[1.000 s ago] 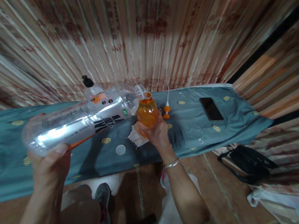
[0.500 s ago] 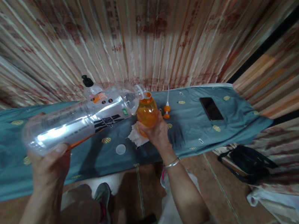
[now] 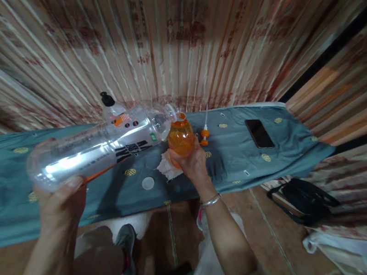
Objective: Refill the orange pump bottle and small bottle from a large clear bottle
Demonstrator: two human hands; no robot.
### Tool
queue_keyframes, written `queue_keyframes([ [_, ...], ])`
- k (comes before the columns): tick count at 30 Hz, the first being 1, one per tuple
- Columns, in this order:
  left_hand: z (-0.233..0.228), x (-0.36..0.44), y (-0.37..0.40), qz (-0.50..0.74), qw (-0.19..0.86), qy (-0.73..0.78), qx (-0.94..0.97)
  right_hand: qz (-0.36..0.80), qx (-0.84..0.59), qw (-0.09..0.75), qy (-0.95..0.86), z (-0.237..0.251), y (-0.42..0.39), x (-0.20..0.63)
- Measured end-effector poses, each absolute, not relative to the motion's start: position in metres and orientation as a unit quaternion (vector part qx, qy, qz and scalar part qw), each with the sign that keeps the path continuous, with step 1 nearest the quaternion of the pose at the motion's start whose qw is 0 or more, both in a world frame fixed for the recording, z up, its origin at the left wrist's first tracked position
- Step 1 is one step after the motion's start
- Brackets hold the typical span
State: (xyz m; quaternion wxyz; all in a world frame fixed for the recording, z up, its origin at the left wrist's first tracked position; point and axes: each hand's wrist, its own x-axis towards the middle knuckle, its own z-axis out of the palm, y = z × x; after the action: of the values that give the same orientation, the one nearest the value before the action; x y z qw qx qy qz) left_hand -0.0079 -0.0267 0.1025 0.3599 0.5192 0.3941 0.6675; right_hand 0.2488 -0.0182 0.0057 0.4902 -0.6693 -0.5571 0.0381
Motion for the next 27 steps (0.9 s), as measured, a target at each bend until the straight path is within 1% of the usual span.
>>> queue_keyframes([
  [27,0.1046,-0.0056,-0.028,0.66,0.342,0.401,0.536,0.044,-0.669,0.491,-0.556,0.0106,-0.0186,0.2485],
])
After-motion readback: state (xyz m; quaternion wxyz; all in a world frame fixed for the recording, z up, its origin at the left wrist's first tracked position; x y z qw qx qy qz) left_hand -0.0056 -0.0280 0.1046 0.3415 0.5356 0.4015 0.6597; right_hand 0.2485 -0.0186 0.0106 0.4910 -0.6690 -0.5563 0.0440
